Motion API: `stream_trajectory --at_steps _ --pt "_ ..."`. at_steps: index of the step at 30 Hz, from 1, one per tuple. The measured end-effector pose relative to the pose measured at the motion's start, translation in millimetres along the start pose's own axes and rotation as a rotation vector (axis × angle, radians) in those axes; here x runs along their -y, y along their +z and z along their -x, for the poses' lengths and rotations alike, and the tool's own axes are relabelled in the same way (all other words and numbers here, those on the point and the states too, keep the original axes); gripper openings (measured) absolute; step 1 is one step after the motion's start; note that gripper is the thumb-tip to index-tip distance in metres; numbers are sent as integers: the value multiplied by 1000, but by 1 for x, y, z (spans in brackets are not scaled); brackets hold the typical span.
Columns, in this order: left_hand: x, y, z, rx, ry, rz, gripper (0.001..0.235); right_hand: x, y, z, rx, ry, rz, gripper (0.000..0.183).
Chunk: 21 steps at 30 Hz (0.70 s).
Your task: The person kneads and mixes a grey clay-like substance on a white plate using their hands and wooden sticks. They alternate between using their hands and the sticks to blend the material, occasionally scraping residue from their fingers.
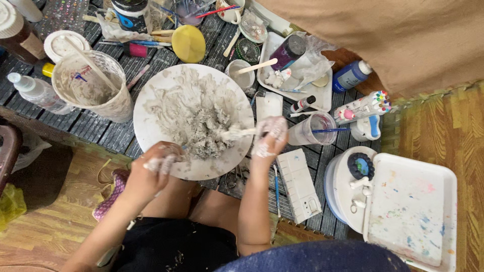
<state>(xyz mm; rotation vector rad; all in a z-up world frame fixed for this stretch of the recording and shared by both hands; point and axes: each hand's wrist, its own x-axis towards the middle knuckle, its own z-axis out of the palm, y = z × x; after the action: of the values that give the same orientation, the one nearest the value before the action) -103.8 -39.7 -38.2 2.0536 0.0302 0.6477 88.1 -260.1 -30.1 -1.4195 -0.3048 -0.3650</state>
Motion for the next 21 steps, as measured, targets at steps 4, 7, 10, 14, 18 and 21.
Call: stream_trajectory --at_steps 4,7,10,14,18,21 --pt "-2 -2 2 -130 -18 149 13 -15 17 27 165 -110 -24 40" --pt "4 0 7 -290 126 315 13 -11 28 43 296 -226 5 40" --pt "7 -5 17 -328 141 359 19 4 33 45 389 -179 159 37" --pt "1 17 12 -225 200 314 17 26 37 39 512 -116 157 46" --pt "-8 44 5 -108 169 322 9 31 38 44 499 16 61 47" --pt "-14 44 9 -55 146 240 11 21 34 53 474 38 28 44"
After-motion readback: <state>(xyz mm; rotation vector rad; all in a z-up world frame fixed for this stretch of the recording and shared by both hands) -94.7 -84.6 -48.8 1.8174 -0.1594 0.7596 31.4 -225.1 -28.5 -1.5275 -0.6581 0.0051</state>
